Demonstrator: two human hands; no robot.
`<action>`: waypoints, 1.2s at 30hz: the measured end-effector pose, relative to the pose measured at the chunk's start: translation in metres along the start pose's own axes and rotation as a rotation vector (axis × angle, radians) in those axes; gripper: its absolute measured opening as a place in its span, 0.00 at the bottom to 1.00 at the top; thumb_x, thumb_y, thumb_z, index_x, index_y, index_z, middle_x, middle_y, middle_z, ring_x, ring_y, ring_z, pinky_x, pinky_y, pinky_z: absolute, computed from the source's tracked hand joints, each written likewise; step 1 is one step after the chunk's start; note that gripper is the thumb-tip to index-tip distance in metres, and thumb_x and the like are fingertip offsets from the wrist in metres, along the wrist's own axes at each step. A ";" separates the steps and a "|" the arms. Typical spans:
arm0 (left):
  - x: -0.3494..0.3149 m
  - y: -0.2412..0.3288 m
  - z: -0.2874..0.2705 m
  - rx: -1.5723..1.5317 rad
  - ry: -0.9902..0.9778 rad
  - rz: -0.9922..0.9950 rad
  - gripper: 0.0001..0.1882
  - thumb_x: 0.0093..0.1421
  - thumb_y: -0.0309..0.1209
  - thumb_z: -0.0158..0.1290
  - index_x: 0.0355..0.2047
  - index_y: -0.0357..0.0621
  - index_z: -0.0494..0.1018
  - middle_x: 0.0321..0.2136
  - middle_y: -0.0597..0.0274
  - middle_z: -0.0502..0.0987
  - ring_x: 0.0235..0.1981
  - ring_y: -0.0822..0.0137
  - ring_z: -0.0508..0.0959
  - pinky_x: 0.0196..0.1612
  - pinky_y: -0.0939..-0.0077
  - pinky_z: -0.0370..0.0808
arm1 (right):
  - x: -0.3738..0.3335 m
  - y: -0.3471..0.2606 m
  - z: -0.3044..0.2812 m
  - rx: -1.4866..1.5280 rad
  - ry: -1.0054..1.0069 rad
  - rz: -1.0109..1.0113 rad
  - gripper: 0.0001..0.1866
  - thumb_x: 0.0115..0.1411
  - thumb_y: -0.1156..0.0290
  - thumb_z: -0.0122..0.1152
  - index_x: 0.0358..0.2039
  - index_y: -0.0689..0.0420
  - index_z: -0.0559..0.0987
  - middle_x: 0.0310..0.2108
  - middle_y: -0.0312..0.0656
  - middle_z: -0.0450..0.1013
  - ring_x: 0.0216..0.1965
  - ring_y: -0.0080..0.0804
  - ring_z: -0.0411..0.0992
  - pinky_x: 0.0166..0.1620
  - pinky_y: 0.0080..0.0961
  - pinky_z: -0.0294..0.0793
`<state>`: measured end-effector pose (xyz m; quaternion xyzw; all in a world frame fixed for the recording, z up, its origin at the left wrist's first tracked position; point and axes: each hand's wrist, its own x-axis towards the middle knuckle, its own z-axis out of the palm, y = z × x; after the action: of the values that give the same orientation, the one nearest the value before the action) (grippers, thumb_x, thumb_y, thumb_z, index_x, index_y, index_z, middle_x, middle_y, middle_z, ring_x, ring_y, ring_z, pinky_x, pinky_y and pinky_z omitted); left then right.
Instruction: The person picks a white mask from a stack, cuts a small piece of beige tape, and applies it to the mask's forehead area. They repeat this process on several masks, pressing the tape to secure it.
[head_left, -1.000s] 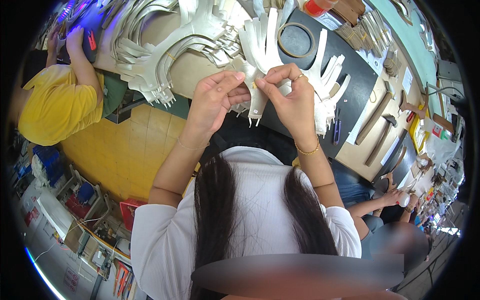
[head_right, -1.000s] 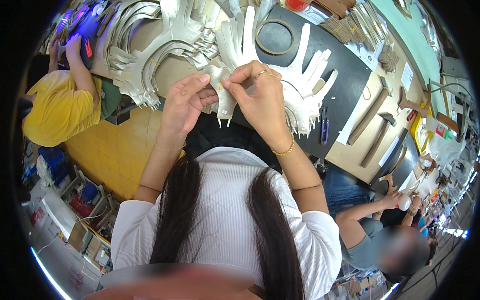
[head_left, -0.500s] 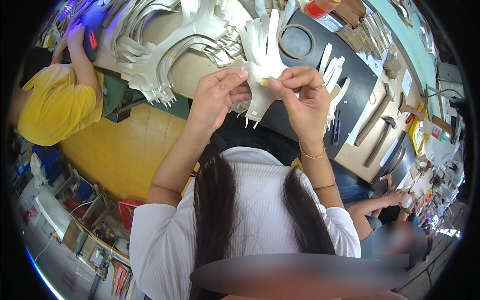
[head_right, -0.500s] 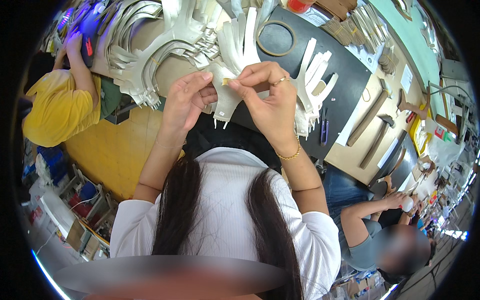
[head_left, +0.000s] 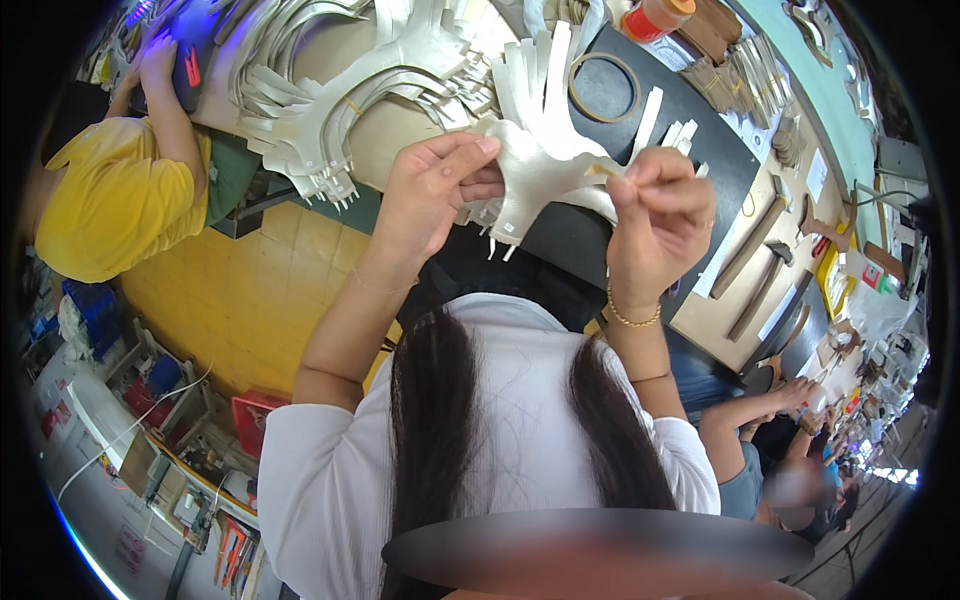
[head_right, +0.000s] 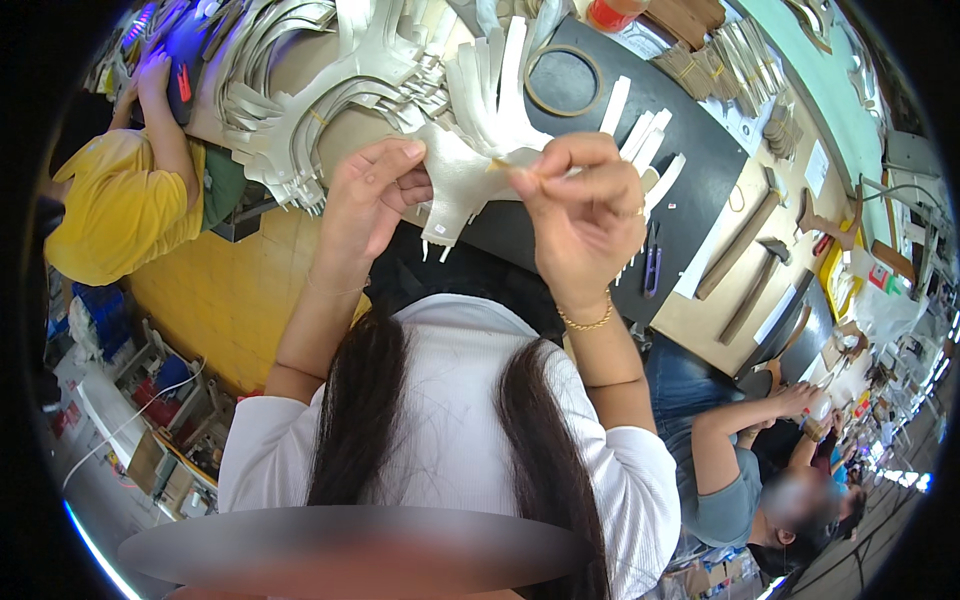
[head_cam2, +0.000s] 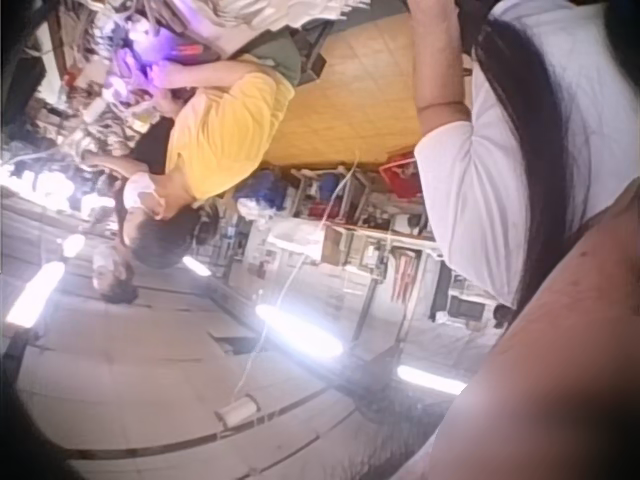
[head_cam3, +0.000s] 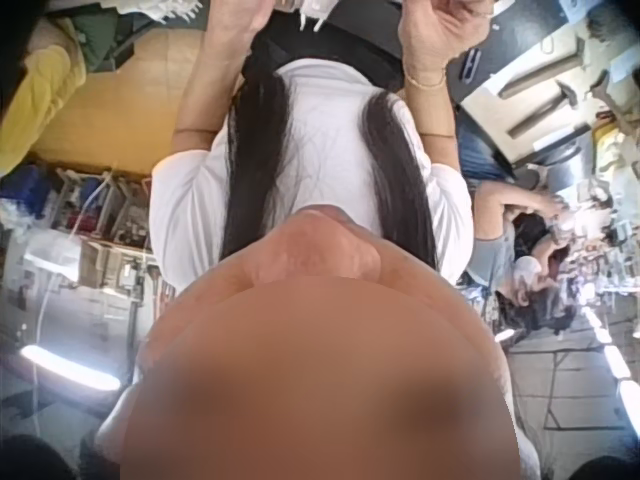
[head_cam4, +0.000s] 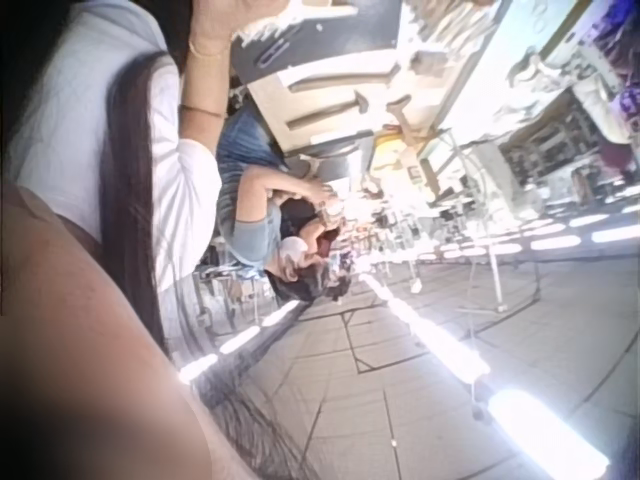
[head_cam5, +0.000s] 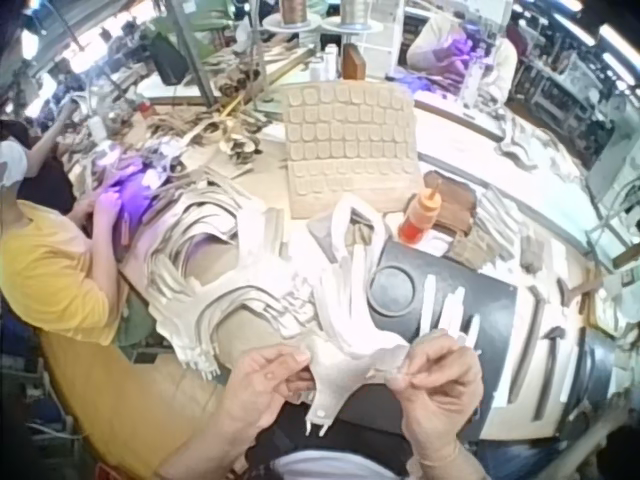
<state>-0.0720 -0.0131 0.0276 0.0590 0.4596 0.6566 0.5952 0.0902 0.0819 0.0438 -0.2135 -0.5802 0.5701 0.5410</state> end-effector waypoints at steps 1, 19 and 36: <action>-0.002 -0.001 0.000 0.013 0.001 -0.016 0.11 0.61 0.32 0.55 0.35 0.34 0.76 0.30 0.58 0.79 0.30 0.68 0.80 0.38 0.74 0.78 | 0.000 -0.002 0.001 0.009 -0.038 0.064 0.13 0.51 0.87 0.65 0.30 0.58 0.71 0.34 0.42 0.71 0.34 0.22 0.69 0.39 0.17 0.71; 0.003 0.003 -0.021 0.137 0.041 -0.007 0.13 0.61 0.33 0.55 0.37 0.32 0.76 0.30 0.58 0.79 0.31 0.70 0.80 0.40 0.77 0.78 | 0.010 0.000 -0.006 0.013 0.010 -0.163 0.24 0.51 0.85 0.65 0.45 0.55 0.65 0.39 0.41 0.68 0.35 0.29 0.69 0.40 0.24 0.70; -0.029 0.006 -0.033 0.405 -0.122 0.197 0.25 0.70 0.47 0.37 0.40 0.34 0.72 0.52 0.45 0.71 0.53 0.62 0.71 0.56 0.67 0.68 | -0.020 0.003 0.014 -0.414 -0.438 0.696 0.12 0.50 0.71 0.69 0.35 0.57 0.80 0.11 0.32 0.63 0.16 0.22 0.60 0.30 0.22 0.60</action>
<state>-0.0885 -0.0545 0.0267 0.2613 0.5369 0.6012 0.5311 0.0832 0.0591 0.0365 -0.3737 -0.6764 0.6217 0.1279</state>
